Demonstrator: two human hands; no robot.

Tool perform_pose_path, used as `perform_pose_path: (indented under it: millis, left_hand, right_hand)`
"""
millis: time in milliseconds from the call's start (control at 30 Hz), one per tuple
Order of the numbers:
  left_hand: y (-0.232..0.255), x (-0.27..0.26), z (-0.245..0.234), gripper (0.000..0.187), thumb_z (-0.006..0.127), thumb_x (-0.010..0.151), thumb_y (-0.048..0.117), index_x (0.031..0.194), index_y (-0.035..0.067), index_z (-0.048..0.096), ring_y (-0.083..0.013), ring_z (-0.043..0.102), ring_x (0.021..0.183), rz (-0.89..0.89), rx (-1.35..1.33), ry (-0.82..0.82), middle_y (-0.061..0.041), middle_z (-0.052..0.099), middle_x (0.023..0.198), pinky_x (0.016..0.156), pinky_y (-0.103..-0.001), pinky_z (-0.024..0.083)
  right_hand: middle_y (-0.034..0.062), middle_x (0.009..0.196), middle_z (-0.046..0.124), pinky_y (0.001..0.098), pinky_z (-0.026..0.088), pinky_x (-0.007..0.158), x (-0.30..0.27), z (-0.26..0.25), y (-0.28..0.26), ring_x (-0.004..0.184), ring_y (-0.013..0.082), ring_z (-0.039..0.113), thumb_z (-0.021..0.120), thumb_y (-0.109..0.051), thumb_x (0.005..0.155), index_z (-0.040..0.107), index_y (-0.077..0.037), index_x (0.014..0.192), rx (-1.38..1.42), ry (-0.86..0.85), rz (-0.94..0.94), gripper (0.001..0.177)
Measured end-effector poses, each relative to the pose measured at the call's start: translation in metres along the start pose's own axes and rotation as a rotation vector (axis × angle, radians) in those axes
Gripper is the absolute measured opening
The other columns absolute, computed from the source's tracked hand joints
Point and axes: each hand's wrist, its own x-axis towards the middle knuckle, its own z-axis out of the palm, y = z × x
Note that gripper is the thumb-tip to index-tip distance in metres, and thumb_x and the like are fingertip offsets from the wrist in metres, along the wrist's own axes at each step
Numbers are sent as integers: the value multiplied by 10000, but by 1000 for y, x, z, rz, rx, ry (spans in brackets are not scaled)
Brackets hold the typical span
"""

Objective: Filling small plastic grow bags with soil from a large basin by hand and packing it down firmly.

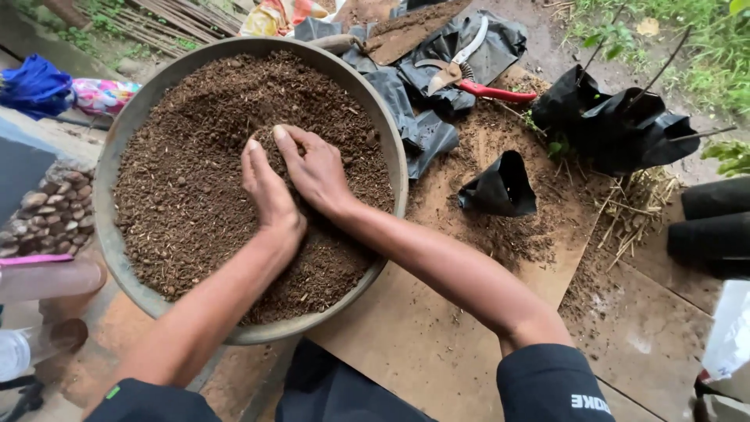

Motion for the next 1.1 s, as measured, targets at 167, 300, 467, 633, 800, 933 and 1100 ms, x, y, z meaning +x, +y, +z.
perform_pose_path:
  millis: [167,300,467,633,800,933,1100]
  left_hand:
    - [28,-30,17,430,528,1135,450,1406,150,674,-248,635,1308,117,14,-42,-141,681,1393,1171,-446,503]
    - [42,-81,38,360,534,1148,349,1367,101,678,-228,667,1264,261,27,-112,-146,724,1342,1137,-431,530]
    - [47,-160,68,301,547,1147,246,1342,61,681,-219,694,1241,333,-14,-259,-153,755,1306,1118,-412,551]
    - [-3,-236,93,296,593,1113,246,1314,48,685,-220,695,1232,279,-118,-414,-153,751,1274,1133,-417,539]
    - [-82,-264,107,377,539,1137,339,1345,53,670,-261,691,1264,236,-52,-570,-149,732,1310,1144,-435,507]
    - [-81,-264,111,369,518,1151,295,1407,48,616,-292,663,1288,251,39,-656,-177,685,1338,1155,-475,483]
    - [-67,-253,93,529,565,1065,102,1570,-2,445,-458,545,1450,215,262,-816,-287,576,1519,1227,-564,409]
  right_hand:
    - [204,1278,789,542,561,1110,-37,-20,-47,1284,390,708,647,-467,1057,788,-153,1312,207,159,9,429]
    - [162,1277,798,479,542,1142,-74,-66,-66,1291,278,708,678,-367,1073,811,-128,1273,333,295,-118,339]
    - [129,1289,788,445,521,1172,-131,-142,-42,1302,240,704,629,-268,1112,797,-119,1256,250,430,-200,267]
    - [142,1248,780,435,532,1145,-190,-197,9,1256,251,718,639,-245,1102,792,-61,1227,205,589,-207,270]
    - [183,1277,745,467,511,1135,-217,-224,99,1266,307,703,626,-250,1115,777,-37,1262,23,711,-164,300]
    - [197,1309,714,504,494,1148,-219,-237,91,1299,348,682,536,-290,1160,737,-25,1311,-65,701,-149,366]
    - [169,1368,718,475,494,1173,-221,-239,78,1350,324,664,541,-147,1125,696,-45,1396,-74,645,-80,327]
